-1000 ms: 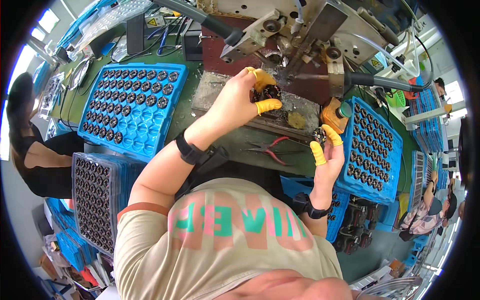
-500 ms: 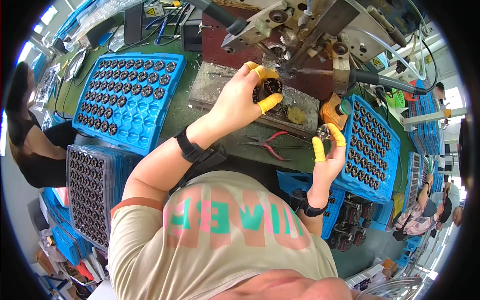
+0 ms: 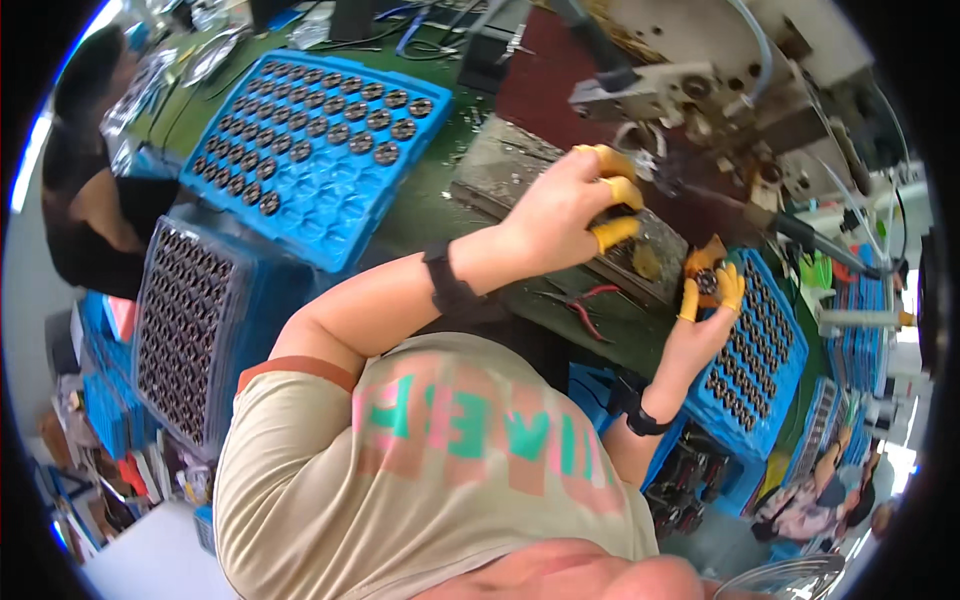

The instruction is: Assembling small electronic components using an automated machine and hand tools.

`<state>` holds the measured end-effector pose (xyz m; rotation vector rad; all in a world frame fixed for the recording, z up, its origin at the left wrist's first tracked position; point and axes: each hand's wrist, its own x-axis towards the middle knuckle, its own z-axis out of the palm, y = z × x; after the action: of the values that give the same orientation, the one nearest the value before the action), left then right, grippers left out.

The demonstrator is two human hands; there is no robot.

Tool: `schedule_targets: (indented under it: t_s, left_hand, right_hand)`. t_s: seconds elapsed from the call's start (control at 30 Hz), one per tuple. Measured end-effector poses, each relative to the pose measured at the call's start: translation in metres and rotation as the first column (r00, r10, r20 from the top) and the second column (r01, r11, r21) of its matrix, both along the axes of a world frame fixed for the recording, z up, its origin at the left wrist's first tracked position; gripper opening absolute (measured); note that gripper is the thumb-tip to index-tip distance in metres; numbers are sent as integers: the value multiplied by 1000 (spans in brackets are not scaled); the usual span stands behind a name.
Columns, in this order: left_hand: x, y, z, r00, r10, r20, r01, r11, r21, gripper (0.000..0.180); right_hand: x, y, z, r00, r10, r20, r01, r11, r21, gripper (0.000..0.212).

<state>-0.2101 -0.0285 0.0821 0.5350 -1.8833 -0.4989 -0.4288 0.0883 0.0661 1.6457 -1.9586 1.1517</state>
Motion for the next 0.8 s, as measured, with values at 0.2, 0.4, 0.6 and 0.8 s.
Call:
schedule_targets:
  t_s: [0.2,0.4,0.6,0.8]
  left_hand:
    - [-2,0,4,1000,-8,-29,11,997,83,28]
    - [-3,-1,3,1000,2,-26,0,996,84,33]
    - [0,2,2,999,51,12,-53,988,147,52]
    - [59,18,9,978,60,202,-110,962,248,56]
  right_hand:
    - [-3,2,0,1000,-19,11,19,1000,15,42]
    - [-2,1,3,999,-37,21,37,999,19,41]
    - [-5,-7,3,1000,5,8,-5,1000,21,38]
    - [-16,2,-9,985,-33,-170,42,998,50,35]
